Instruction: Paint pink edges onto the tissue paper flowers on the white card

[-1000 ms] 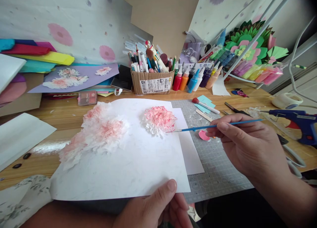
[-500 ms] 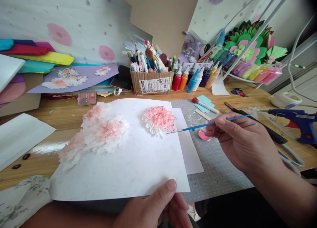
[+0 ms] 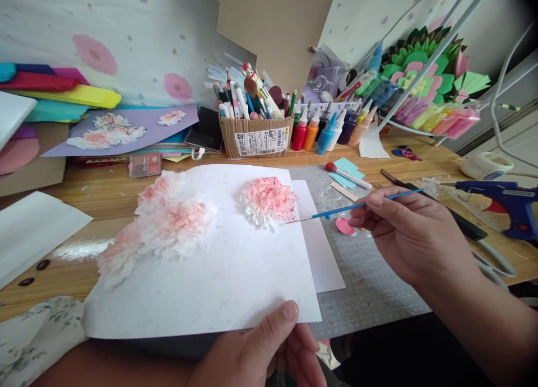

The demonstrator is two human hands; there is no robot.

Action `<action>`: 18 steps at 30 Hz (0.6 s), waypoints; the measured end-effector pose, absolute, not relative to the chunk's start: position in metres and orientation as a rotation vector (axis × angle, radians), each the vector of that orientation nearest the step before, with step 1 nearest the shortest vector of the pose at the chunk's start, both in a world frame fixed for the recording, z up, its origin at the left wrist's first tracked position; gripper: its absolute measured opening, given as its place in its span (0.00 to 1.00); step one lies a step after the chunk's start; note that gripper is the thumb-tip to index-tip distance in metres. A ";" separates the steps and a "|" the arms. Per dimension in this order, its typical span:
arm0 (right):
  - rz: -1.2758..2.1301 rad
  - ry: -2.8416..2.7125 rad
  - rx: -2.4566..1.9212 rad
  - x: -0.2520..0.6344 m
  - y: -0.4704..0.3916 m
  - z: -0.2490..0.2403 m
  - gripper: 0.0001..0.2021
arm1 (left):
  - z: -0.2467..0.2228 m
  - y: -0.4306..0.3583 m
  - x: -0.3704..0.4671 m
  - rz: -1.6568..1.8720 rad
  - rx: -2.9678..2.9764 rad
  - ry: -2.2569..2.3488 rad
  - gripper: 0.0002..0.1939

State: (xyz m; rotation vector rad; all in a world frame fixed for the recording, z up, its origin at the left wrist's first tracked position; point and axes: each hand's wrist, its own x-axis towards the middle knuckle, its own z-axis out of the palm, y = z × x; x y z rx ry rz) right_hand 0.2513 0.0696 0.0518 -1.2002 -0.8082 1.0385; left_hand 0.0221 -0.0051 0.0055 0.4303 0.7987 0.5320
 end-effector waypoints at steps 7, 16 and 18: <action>1.063 -0.801 -1.220 0.250 0.070 0.049 0.13 | 0.008 -0.006 0.022 0.530 0.426 0.780 0.25; 1.040 -0.814 -1.206 0.253 0.071 0.050 0.13 | 0.006 -0.006 0.020 0.526 0.437 0.789 0.26; 1.026 -0.818 -1.196 0.255 0.070 0.052 0.12 | 0.006 -0.006 0.020 0.526 0.440 0.787 0.26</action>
